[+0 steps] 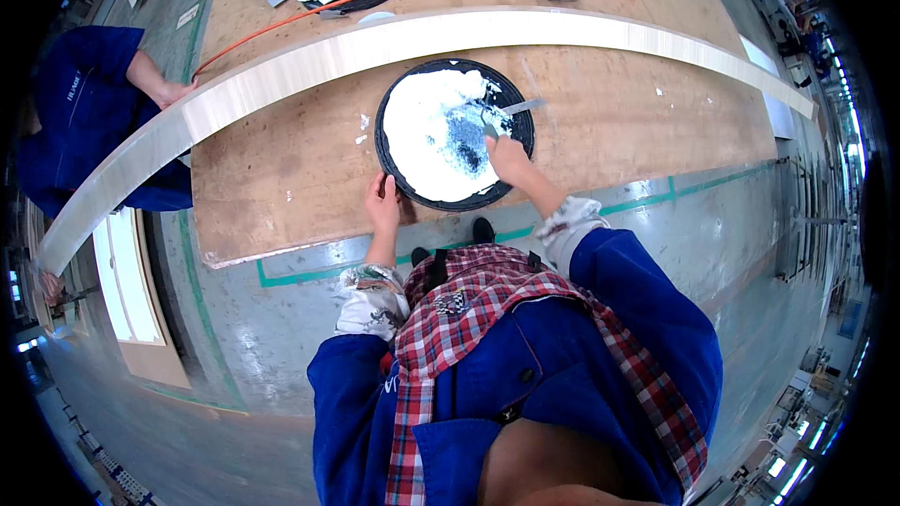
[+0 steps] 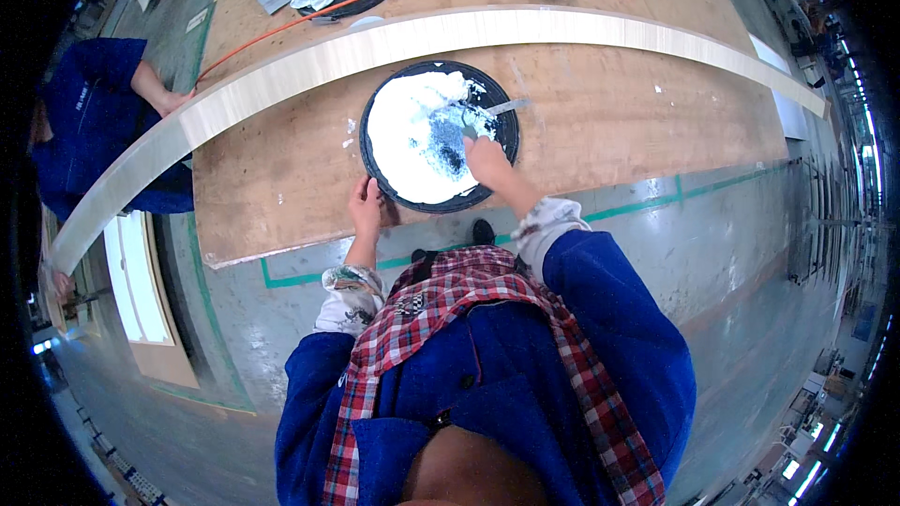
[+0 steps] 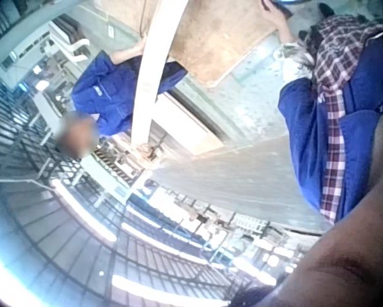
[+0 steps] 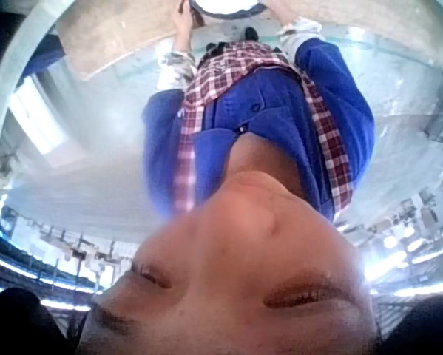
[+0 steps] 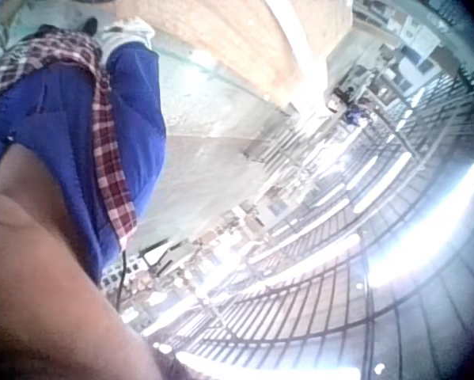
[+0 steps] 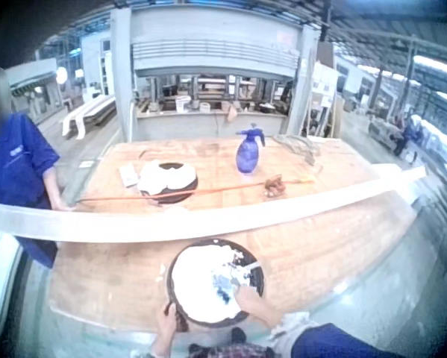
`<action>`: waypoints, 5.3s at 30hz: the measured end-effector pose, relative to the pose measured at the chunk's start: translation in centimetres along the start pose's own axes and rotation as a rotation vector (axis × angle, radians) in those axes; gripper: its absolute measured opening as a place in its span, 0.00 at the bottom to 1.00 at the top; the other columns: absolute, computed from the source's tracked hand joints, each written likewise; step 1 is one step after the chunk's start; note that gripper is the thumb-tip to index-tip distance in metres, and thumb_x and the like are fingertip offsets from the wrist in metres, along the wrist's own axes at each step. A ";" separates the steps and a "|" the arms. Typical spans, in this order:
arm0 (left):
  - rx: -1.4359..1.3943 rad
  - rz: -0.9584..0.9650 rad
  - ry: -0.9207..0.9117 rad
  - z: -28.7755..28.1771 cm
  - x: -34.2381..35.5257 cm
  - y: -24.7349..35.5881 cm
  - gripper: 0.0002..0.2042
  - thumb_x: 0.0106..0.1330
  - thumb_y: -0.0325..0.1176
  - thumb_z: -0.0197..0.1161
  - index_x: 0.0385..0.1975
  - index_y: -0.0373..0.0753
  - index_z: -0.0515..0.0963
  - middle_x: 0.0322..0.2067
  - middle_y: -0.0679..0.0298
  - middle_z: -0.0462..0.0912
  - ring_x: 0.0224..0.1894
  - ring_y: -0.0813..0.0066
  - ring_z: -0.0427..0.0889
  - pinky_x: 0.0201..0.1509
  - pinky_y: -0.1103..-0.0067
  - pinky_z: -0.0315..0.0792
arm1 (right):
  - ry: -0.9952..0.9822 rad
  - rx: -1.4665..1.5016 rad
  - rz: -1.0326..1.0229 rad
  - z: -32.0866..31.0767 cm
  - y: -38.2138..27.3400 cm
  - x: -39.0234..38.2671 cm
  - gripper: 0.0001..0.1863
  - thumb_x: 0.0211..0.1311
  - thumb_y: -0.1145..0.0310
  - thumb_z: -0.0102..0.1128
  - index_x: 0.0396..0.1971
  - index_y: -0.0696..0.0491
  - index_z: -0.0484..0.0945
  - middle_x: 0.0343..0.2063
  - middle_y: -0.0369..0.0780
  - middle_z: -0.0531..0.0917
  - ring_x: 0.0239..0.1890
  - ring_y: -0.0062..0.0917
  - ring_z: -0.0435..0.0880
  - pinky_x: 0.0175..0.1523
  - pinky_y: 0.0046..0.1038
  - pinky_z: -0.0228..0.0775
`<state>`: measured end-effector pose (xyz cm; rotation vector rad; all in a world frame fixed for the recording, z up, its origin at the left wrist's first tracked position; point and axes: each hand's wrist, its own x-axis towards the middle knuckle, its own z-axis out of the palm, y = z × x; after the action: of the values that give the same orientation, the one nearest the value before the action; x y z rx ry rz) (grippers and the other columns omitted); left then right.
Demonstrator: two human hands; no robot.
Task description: The person sands a long curved wooden board with a sanding block and then applies a white coating to the surface using a paint roller.
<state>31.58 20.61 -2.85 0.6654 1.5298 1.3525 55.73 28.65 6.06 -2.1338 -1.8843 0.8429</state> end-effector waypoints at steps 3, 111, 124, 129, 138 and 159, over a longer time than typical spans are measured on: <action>-0.067 -0.040 0.044 -0.4 0.3 -1.3 0.16 0.61 0.36 0.56 0.46 0.34 0.70 0.31 0.68 0.74 0.27 0.85 0.70 0.30 0.88 0.68 | -0.082 0.070 -0.072 -1.9 2.8 -4.8 0.25 0.61 0.53 0.39 0.29 0.63 0.72 0.29 0.60 0.75 0.38 0.50 0.74 0.43 0.42 0.64; 0.235 0.087 0.076 2.5 0.7 -1.0 0.15 0.61 0.34 0.53 0.42 0.29 0.73 0.41 0.57 0.76 0.41 0.72 0.73 0.49 0.78 0.66 | -0.216 0.072 0.056 -8.1 8.1 -6.1 0.24 0.58 0.51 0.46 0.30 0.61 0.76 0.27 0.55 0.77 0.34 0.46 0.77 0.37 0.40 0.67; 0.416 0.102 0.299 0.9 3.1 -3.5 0.15 0.59 0.33 0.53 0.44 0.31 0.68 0.36 0.57 0.73 0.34 0.66 0.72 0.36 0.73 0.69 | -0.136 0.278 -0.165 -7.2 11.9 -5.5 0.27 0.58 0.49 0.43 0.31 0.63 0.75 0.26 0.54 0.78 0.31 0.45 0.78 0.36 0.41 0.68; 0.650 0.451 0.631 9.5 2.1 2.5 0.17 0.55 0.30 0.57 0.43 0.30 0.68 0.32 0.61 0.72 0.32 0.70 0.70 0.36 0.74 0.68 | -0.081 0.832 0.073 -17.9 17.8 -8.0 0.28 0.60 0.45 0.42 0.30 0.60 0.71 0.12 0.42 0.72 0.14 0.28 0.72 0.20 0.30 0.64; 0.315 0.407 -0.367 47.0 -14.7 4.8 0.15 0.48 0.24 0.63 0.37 0.30 0.73 0.22 0.65 0.74 0.27 0.78 0.71 0.38 0.82 0.68 | 0.338 1.528 0.107 -35.4 41.8 -11.8 0.16 0.63 0.55 0.43 0.23 0.52 0.62 0.13 0.31 0.63 0.11 0.14 0.61 0.14 0.19 0.54; 1.271 0.597 -1.544 89.7 -11.2 4.4 0.13 0.53 0.38 0.60 0.32 0.34 0.76 0.24 0.57 0.79 0.26 0.72 0.78 0.30 0.77 0.71 | 0.823 1.877 -0.106 -65.6 70.7 5.3 0.17 0.64 0.50 0.36 0.31 0.50 0.64 0.13 0.28 0.60 0.08 0.12 0.55 0.11 0.15 0.48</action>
<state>115.82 50.87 10.73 2.3116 0.6037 -0.2766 150.22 35.98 24.57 -0.7894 -0.2301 0.8296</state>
